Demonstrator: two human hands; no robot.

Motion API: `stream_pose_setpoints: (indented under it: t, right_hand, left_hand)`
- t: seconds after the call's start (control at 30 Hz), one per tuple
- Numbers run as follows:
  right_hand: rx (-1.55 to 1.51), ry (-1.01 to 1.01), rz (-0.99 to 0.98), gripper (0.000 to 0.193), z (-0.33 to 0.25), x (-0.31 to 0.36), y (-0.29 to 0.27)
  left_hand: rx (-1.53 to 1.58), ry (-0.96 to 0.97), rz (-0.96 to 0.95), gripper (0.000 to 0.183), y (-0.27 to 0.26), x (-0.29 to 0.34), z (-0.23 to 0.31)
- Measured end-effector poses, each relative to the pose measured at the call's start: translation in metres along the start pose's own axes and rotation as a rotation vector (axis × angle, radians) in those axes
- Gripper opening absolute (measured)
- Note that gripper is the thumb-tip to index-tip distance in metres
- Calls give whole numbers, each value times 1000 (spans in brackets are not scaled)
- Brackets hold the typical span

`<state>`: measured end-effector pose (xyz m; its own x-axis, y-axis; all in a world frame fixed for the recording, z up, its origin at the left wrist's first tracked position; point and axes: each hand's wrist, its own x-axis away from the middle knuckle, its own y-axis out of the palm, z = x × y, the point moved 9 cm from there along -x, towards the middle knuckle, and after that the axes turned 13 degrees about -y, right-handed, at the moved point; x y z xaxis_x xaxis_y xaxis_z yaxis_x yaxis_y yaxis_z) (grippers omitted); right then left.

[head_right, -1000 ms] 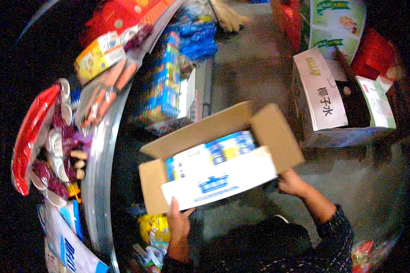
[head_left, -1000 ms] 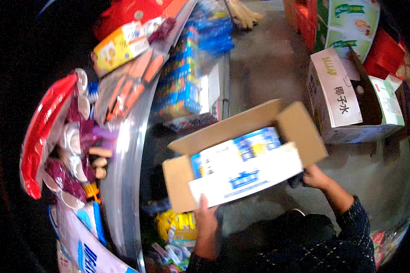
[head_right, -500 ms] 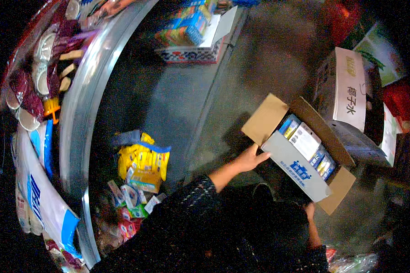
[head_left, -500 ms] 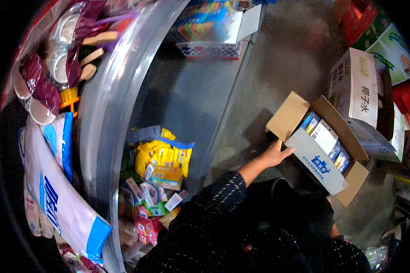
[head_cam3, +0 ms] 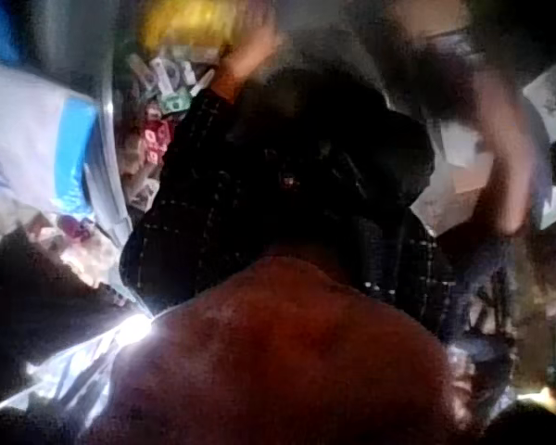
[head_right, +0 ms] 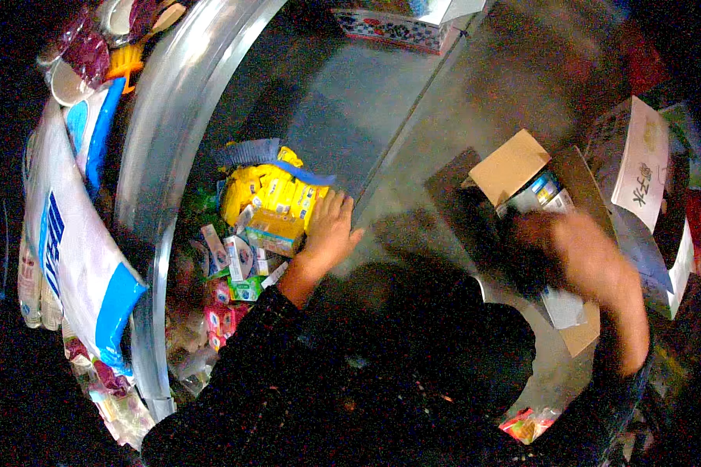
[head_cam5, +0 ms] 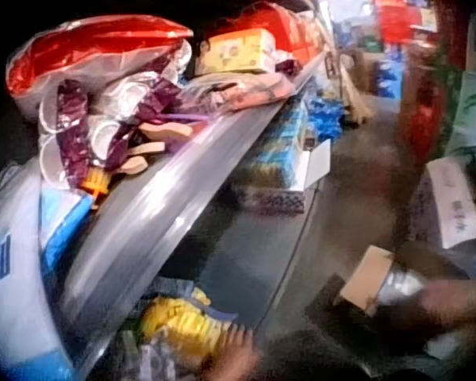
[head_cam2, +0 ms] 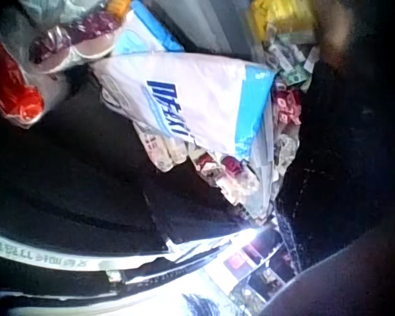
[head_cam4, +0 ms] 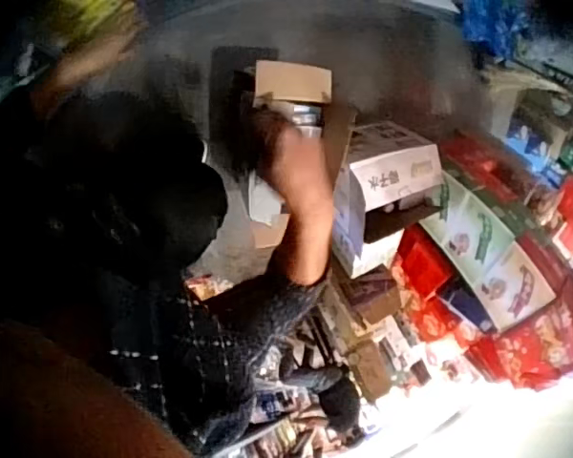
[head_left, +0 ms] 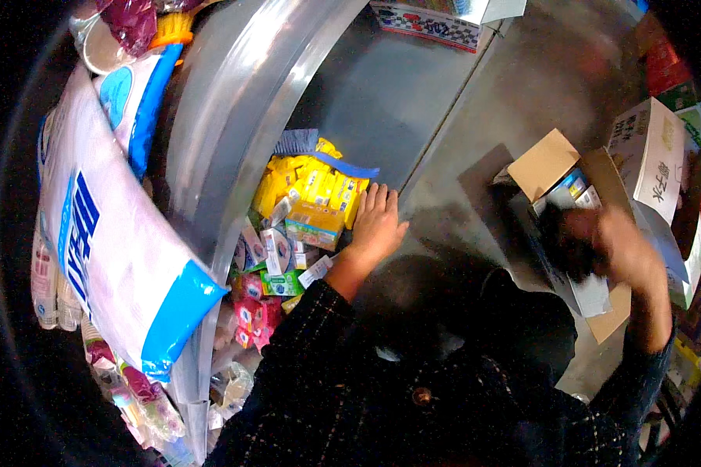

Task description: The person organizes various packaged products on a low shelf and in a cardboard box by hand.

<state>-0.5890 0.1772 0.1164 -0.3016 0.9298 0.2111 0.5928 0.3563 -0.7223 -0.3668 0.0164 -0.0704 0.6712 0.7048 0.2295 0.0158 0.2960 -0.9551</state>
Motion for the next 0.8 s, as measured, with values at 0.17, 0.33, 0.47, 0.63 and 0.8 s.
stream_pose_setpoints:
  t: [0.17, 0.33, 0.47, 0.63, 0.8]
  right_hand:
    - [602, -821, 415, 20, -52, -148, -11]
    - [421, -592, -35, 65, 1, -280, 91]
    - [398, -447, 504, 51, 54, -336, 132]
    - [348, -480, 675, 37, 98, -338, 112]
    - [532, -92, 751, 25, 220, -315, -28]
  left_hand:
    - [-21, -28, 85, 69, -16, 20, -2]
    - [-146, -205, 80, 79, -29, -11, -34]
    - [-271, -320, -48, 102, -26, -51, -48]
    - [-404, -429, -277, 124, -9, -88, -57]
    - [-518, -319, -262, 128, 20, -95, -64]
